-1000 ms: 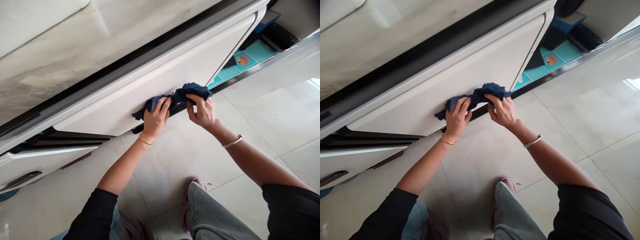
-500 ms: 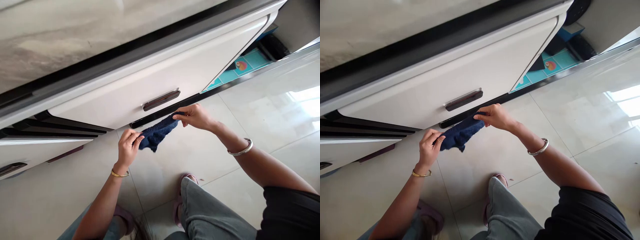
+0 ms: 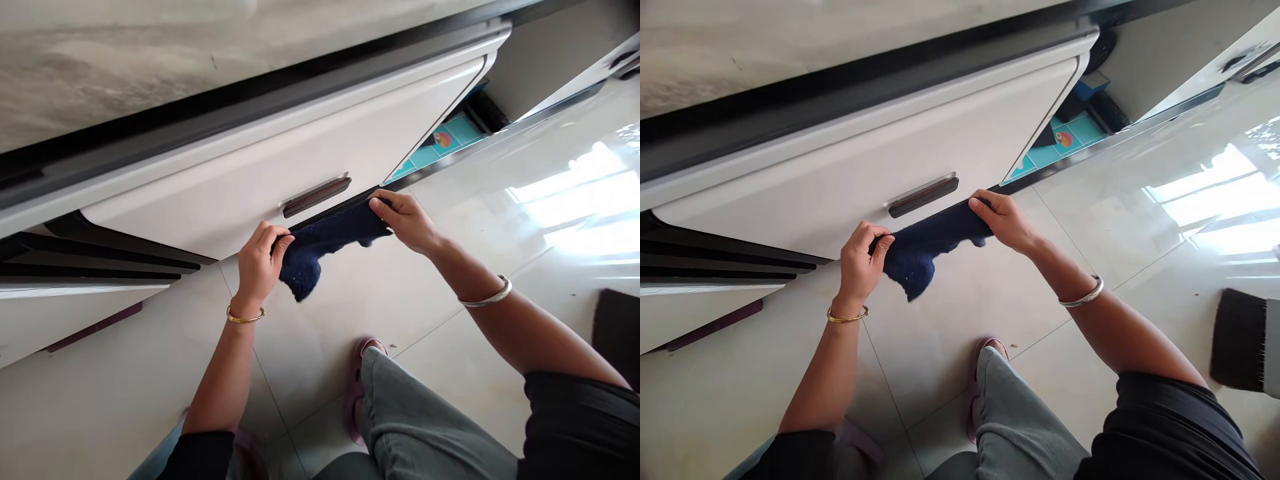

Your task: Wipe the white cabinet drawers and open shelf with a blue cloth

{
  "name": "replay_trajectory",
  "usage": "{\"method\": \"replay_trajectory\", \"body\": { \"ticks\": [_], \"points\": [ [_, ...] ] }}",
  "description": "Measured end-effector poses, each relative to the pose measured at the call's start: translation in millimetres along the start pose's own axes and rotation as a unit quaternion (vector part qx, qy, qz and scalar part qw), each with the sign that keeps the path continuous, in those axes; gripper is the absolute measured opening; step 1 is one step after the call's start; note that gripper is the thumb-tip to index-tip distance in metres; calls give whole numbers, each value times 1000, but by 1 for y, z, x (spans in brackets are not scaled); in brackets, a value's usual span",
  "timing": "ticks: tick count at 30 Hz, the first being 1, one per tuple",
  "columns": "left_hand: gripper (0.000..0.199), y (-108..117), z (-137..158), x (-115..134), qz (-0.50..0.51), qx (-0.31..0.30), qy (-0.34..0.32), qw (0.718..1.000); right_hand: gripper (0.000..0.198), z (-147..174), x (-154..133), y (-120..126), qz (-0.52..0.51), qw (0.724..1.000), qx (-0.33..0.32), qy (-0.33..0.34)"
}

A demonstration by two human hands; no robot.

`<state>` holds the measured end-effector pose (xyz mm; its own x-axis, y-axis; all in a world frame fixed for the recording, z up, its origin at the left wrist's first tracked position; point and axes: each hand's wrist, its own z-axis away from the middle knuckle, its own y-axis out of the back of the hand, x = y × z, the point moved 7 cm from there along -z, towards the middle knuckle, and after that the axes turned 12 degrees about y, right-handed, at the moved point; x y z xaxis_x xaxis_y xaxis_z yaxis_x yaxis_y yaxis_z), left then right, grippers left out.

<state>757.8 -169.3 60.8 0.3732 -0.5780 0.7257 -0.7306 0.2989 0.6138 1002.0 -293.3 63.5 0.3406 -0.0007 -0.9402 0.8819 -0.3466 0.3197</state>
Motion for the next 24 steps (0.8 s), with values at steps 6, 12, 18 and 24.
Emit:
{"method": "replay_trajectory", "body": {
  "ticks": [6,12,18,24],
  "points": [
    [39,3,11,-17,9,-12,68,998,42,-11,-4,-29,-6,998,-38,41],
    [31,-2,11,-11,52,-75,67,994,45,-19,-4,-39,22,996,-79,46],
    [10,1,-10,17,81,102,-15,991,32,-33,-19,-12,121,973,124,153],
    [32,-33,-30,11,-39,182,-63,980,31,-44,-3,-19,301,910,192,209]
  ]
}}
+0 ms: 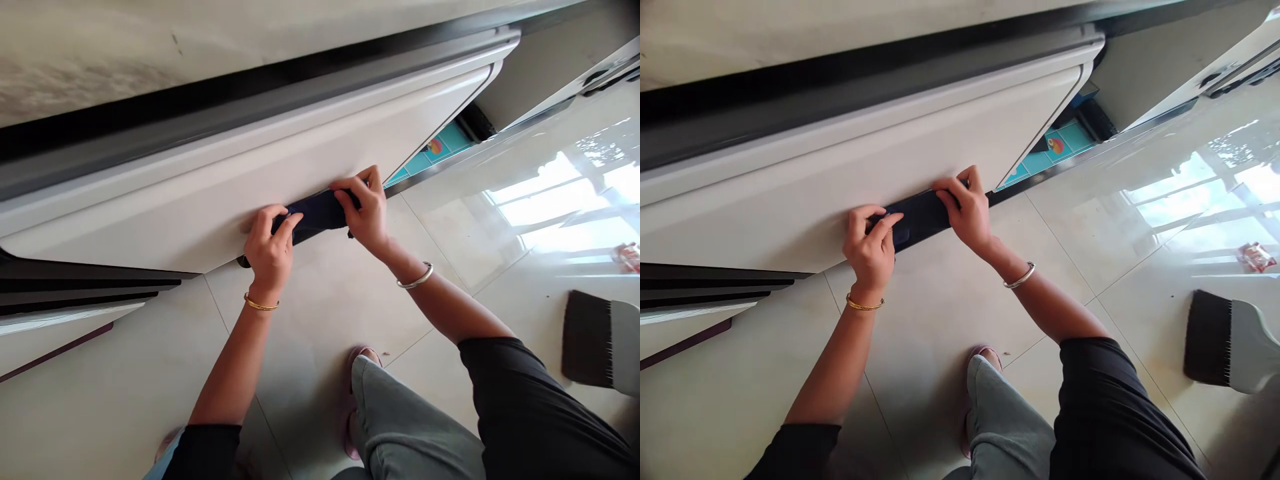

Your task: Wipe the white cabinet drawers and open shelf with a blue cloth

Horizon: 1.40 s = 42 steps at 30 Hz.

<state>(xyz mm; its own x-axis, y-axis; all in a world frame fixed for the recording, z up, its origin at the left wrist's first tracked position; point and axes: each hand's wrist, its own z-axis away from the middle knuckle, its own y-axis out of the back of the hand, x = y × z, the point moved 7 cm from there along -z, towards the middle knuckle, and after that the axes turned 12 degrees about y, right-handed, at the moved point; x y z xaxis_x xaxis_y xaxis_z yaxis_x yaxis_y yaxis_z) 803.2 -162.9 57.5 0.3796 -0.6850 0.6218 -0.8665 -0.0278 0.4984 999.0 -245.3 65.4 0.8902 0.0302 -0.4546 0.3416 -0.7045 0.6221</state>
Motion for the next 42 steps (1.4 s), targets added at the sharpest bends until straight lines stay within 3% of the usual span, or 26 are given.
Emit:
{"method": "replay_trajectory", "body": {
  "ticks": [4,7,13,17,20,23,26,30,34,37,42],
  "points": [
    [34,-17,11,-11,-34,-69,-15,997,36,11,6,-13,49,994,-62,71],
    [27,-19,13,-14,-28,-72,2,997,32,10,3,-15,44,991,-77,105],
    [27,-11,14,-27,-1,-30,54,998,37,3,-27,-48,-7,985,-123,119],
    [21,14,22,-43,-12,39,35,999,46,8,-61,-78,15,964,-207,168],
    [19,26,22,-46,-23,84,21,996,49,10,-70,-85,46,946,-247,207],
    [20,19,14,-31,-10,77,0,997,45,6,-59,-72,60,948,-213,227],
    [21,-2,2,-2,-17,6,-16,1000,42,-1,-31,-49,61,966,-155,195],
    [26,-33,-16,33,-72,-101,13,992,37,-7,6,-19,44,983,-109,142],
    [26,-50,-26,47,-80,-161,31,983,35,-8,26,1,44,992,-59,105],
    [26,-45,-27,40,-78,-182,28,980,37,-6,20,-3,30,994,-50,92],
    [26,-6,-21,12,-84,-171,13,982,41,1,-23,-41,19,989,-98,113]
  ]
}}
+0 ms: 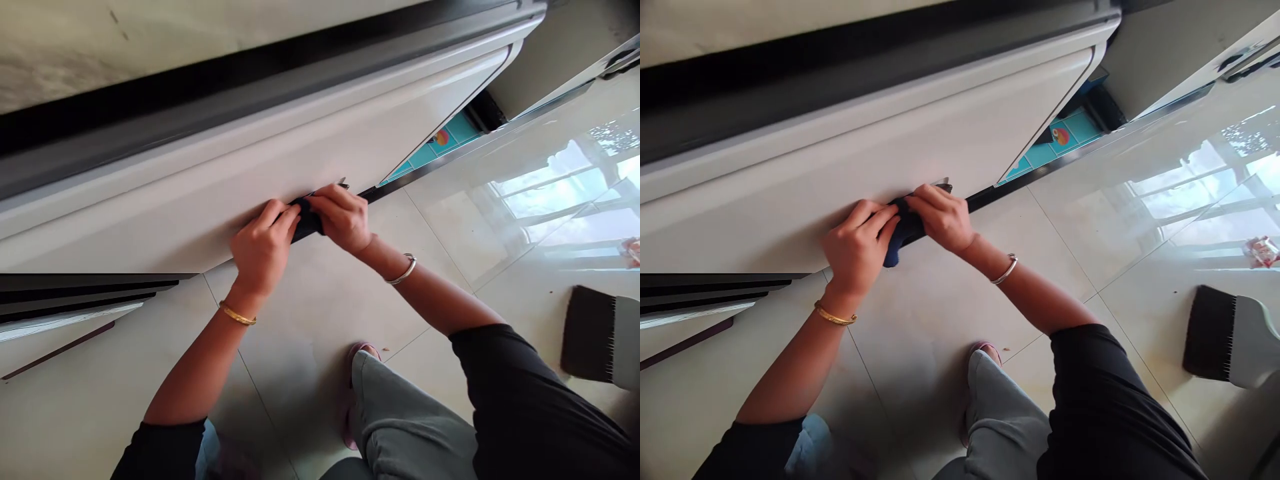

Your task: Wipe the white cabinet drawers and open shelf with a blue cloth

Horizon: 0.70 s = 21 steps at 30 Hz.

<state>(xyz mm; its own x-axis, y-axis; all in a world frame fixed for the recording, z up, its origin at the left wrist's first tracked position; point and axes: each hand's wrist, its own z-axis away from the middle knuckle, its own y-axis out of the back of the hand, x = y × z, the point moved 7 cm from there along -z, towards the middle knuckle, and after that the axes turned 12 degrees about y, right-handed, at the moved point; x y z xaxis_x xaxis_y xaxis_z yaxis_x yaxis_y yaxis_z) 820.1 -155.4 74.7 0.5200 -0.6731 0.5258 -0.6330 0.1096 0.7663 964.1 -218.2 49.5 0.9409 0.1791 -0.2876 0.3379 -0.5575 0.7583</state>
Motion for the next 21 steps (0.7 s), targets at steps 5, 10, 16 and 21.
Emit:
{"method": "replay_trajectory", "body": {
  "ticks": [5,10,16,21],
  "points": [
    [21,21,27,-37,-43,76,-13,996,43,-7,-47,-33,11,995,-63,75],
    [22,16,42,-54,-49,125,-7,991,50,-7,-58,-44,50,980,-129,141],
    [21,8,24,-16,5,134,-2,991,49,0,-5,-27,7,993,-99,68],
    [25,-23,-10,36,-3,31,9,999,42,14,40,13,7,999,37,25]
  ]
}}
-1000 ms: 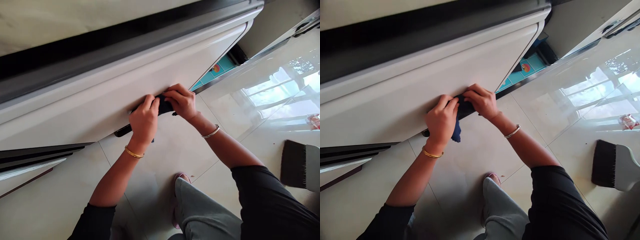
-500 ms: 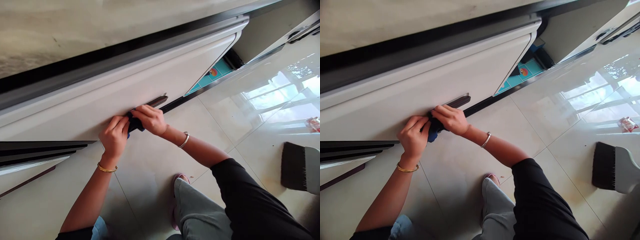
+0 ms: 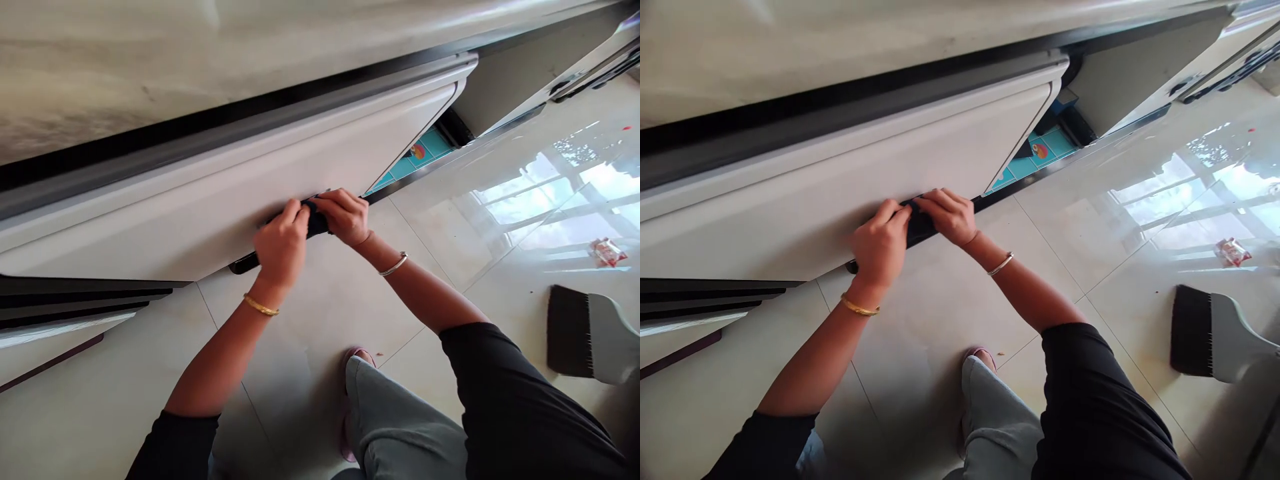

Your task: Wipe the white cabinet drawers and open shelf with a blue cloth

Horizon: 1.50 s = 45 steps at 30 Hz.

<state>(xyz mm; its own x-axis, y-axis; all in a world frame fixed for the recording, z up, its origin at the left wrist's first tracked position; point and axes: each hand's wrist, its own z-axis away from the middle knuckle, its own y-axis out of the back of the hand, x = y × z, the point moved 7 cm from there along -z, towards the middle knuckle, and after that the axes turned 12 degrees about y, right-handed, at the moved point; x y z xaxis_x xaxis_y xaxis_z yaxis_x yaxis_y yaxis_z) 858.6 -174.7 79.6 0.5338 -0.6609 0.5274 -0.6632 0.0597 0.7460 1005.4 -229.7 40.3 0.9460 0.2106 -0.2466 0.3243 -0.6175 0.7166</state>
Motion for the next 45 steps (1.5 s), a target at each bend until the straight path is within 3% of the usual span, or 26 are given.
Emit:
{"method": "replay_trajectory", "body": {
  "ticks": [5,13,16,19,22,25,27,31,34,36,40,43,45],
  "points": [
    [27,-17,-11,12,31,-47,19,998,39,9,10,17,67,996,51,-29],
    [25,26,12,-36,-10,20,-16,1000,39,-4,-38,-30,-5,999,34,-15],
    [25,41,22,-59,-28,36,-9,999,37,-11,-64,-49,-13,1000,5,17],
    [22,51,36,-83,-33,21,6,999,38,-15,-99,-63,-21,994,-46,93],
    [17,62,52,-105,2,-5,32,999,35,-7,-121,-57,-61,983,-89,146],
    [34,71,65,-121,39,-45,75,995,23,6,-111,-28,-109,989,-76,69],
    [34,68,70,-127,69,-120,107,985,21,15,-94,-7,-150,986,-72,-18],
    [35,51,80,-132,144,-319,198,916,26,29,-60,16,-204,949,-147,-190],
    [40,47,80,-127,230,-392,232,860,30,36,-44,23,-252,902,-234,-261],
    [38,46,78,-123,288,-405,233,836,36,32,-40,33,-296,889,-241,-254],
    [32,45,76,-120,366,-384,252,810,37,18,-37,55,-328,897,-190,-228],
    [32,53,67,-119,415,-295,269,817,32,7,-34,62,-332,901,-137,-242],
    [28,63,57,-116,456,-222,256,823,29,-3,-31,63,-371,885,-94,-266]
  ]
}}
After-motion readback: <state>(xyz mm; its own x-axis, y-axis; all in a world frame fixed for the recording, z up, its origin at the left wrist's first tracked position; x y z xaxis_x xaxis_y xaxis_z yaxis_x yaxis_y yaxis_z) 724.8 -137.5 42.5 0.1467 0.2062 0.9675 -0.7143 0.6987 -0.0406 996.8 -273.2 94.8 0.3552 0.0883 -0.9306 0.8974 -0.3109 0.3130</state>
